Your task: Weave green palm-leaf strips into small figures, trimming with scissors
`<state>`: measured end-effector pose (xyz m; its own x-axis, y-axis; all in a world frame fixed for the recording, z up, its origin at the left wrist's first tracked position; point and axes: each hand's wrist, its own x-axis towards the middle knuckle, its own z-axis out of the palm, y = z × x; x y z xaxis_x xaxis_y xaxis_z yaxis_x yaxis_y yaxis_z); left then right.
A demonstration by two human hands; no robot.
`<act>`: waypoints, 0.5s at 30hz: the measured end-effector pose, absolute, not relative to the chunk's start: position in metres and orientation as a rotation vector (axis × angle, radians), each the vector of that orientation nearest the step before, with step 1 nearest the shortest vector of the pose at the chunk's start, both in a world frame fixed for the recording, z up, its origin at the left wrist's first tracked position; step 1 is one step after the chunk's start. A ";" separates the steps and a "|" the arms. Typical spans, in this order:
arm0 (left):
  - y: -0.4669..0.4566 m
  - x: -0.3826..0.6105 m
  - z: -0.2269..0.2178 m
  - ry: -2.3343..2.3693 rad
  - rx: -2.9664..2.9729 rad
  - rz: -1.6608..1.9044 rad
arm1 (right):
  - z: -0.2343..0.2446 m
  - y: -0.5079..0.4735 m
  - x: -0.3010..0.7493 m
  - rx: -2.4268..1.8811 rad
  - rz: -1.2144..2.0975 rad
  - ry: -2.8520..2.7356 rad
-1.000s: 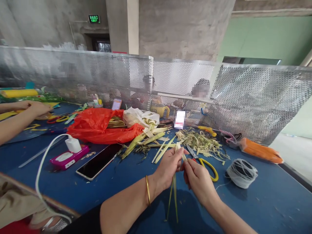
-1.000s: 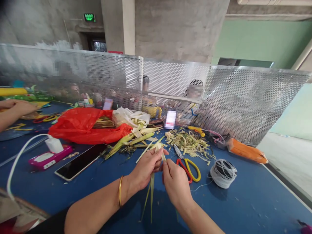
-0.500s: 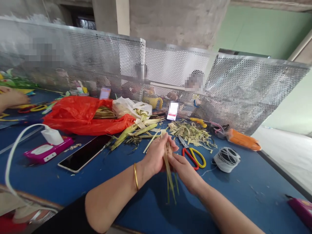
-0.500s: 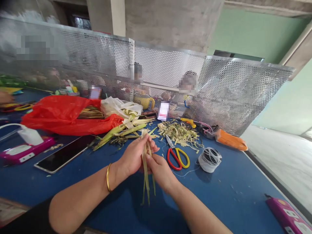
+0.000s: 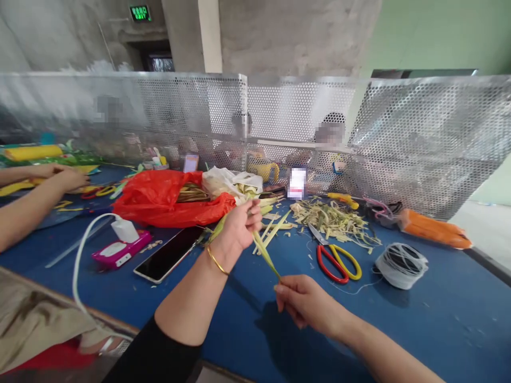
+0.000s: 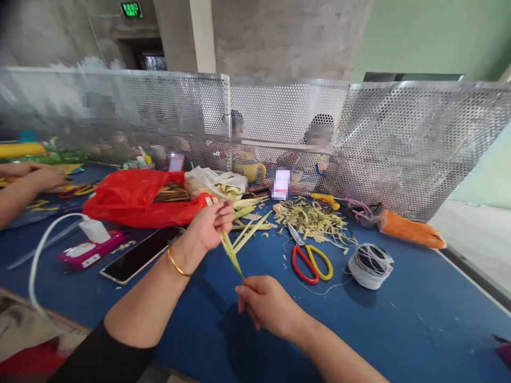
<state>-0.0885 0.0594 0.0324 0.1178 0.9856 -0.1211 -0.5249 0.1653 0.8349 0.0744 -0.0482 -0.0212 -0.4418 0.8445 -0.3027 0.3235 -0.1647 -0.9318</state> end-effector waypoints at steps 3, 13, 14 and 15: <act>0.077 -0.109 0.030 1.233 1.107 1.390 | -0.026 -0.051 0.071 -1.334 1.511 -1.929; 0.085 -0.094 -0.023 1.672 1.724 0.945 | -0.025 -0.050 0.072 -1.349 1.061 -2.072; 0.084 -0.095 -0.022 1.652 1.718 0.955 | -0.024 -0.049 0.073 -1.340 1.005 -2.089; 0.084 -0.095 -0.020 1.625 1.711 0.966 | -0.022 -0.049 0.074 -1.329 0.935 -2.109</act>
